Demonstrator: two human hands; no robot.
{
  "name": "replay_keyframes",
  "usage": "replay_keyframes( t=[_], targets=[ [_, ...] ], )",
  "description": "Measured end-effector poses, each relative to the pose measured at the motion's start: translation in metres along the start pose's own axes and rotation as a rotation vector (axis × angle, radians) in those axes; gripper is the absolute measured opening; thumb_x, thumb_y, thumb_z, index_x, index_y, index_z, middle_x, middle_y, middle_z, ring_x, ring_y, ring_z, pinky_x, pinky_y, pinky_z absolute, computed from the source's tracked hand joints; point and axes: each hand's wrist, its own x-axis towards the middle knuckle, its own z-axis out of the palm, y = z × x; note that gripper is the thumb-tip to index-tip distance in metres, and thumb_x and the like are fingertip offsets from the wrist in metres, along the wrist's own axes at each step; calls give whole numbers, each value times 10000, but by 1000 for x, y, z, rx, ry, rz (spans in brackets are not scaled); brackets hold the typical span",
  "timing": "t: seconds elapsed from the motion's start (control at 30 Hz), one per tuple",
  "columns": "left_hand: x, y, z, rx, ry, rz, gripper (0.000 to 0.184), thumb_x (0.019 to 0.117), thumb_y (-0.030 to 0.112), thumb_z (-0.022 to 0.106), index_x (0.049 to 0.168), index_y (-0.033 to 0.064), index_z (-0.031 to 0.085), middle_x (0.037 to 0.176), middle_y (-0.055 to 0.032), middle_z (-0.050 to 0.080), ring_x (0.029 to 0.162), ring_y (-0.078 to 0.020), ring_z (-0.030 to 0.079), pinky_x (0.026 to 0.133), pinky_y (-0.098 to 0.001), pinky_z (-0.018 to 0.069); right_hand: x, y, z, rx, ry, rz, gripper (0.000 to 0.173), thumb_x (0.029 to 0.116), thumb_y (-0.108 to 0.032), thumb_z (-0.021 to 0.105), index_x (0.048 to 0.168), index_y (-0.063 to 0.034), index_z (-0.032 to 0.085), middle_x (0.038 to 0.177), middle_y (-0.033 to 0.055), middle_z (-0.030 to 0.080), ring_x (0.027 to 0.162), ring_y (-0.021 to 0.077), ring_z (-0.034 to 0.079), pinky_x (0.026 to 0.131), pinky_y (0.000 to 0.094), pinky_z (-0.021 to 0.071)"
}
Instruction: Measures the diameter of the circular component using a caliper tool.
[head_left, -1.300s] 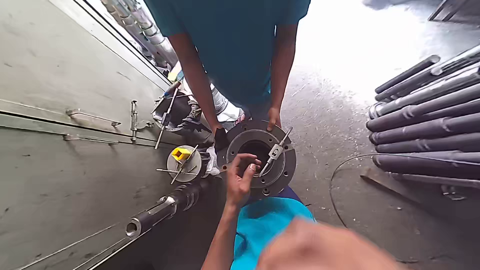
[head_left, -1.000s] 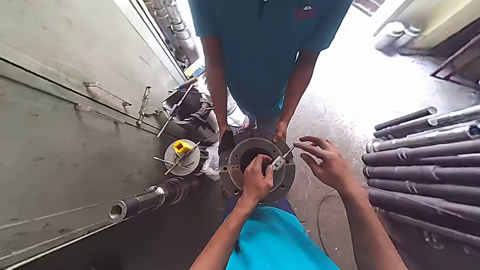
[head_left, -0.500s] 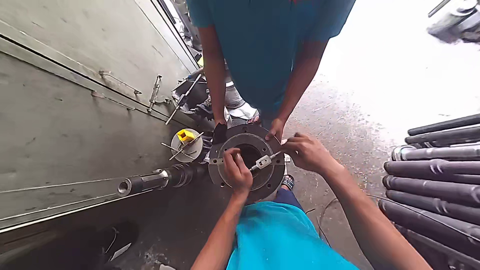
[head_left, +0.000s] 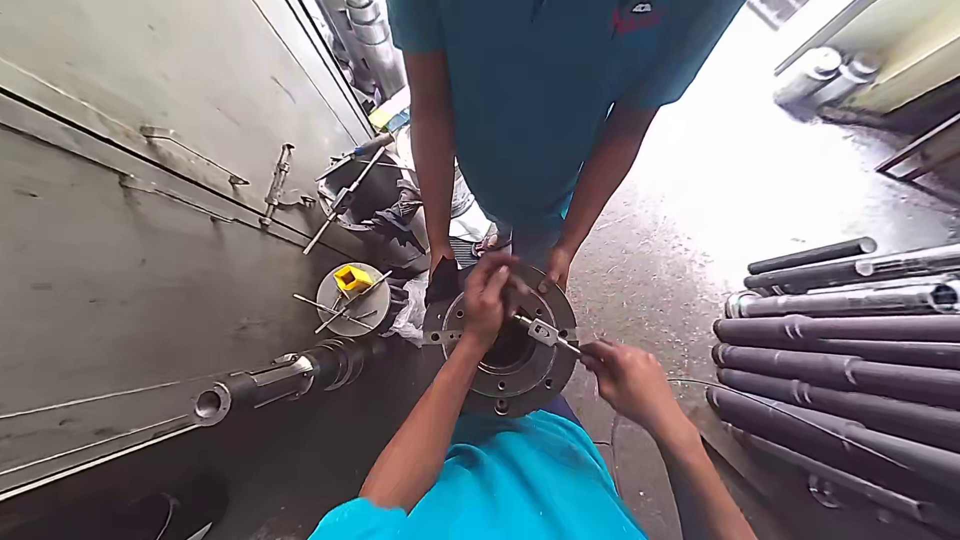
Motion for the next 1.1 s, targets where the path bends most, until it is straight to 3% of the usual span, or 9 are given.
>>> replay_keyframes(
  t=[0.17, 0.3, 0.43, 0.53, 0.63, 0.77, 0.87, 0.97, 1.1],
  targets=[
    [-64, 5, 10, -296, 417, -98, 270, 1040, 111, 341, 1025, 79, 609, 565, 3, 548, 424, -54, 492, 421, -188, 423, 51, 29, -30, 89, -15, -47, 200, 988, -329, 653, 966, -175, 778, 834, 20, 706, 730, 223, 664, 675, 545, 533],
    [-3, 8, 26, 33, 448, -130, 208, 1055, 179, 410, 1113, 100, 594, 648, 59, 523, 470, -26, 436, 452, -193, 406, 31, 19, -34, 190, -318, 19, 307, 1037, -302, 537, 976, -107, 766, 767, 33, 720, 704, 202, 685, 713, 511, 555],
    [81, -9, 72, 133, -194, -186, 291, 1061, 123, 415, 1173, -78, 594, 796, -52, 630, 561, -52, 541, 543, -232, 502, 0, -29, 17, 792, -512, 118, 306, 1088, -193, 453, 1054, 1, 688, 751, 27, 707, 597, 101, 661, 591, 300, 583],
    [88, -14, 124, 228, -878, -417, 385, 1073, 196, 357, 1216, -21, 641, 848, -78, 699, 462, -2, 446, 414, -166, 326, 5, -87, 59, 1148, -253, 323, 247, 1081, -162, 484, 1025, 1, 661, 749, 27, 729, 557, 64, 639, 501, 226, 515],
    [65, -17, 154, 246, -1256, -547, 426, 1094, 232, 342, 1318, 6, 626, 777, -88, 690, 416, -53, 399, 389, -215, 290, 18, -123, 76, 1266, 79, 430, 185, 962, -4, 566, 1145, 9, 595, 907, 29, 669, 810, 40, 651, 747, 239, 560],
    [43, 14, 109, 465, -746, -196, 340, 1049, 153, 558, 1354, 5, 581, 1096, -161, 724, 891, -212, 722, 811, -416, 608, 9, -84, 47, 985, -194, 152, 199, 1017, -153, 576, 1068, -19, 713, 870, 9, 707, 764, 47, 660, 735, 271, 570],
    [-1, 32, 34, 686, -307, -66, 308, 1037, 172, 571, 1321, 63, 616, 1153, -98, 718, 975, -193, 715, 873, -436, 610, 2, -25, 17, 530, 191, -183, 249, 1007, -249, 604, 1039, -67, 770, 869, 33, 759, 744, 94, 713, 689, 328, 611],
    [-54, 18, 4, 688, 184, -80, 259, 983, 164, 567, 1190, 38, 658, 985, -75, 745, 849, -185, 733, 802, -436, 622, 31, 19, -27, 138, 513, -186, 247, 957, -281, 644, 1105, -125, 767, 980, 88, 720, 855, 256, 678, 729, 481, 555],
    [-70, -17, 32, 385, 460, 133, 266, 968, 84, 489, 1205, -24, 541, 809, -58, 674, 697, -159, 692, 672, -346, 616, 68, 43, -37, 0, 262, -294, 263, 994, -363, 610, 1054, -172, 781, 1042, 52, 730, 949, 274, 674, 804, 507, 548]
  ],
)
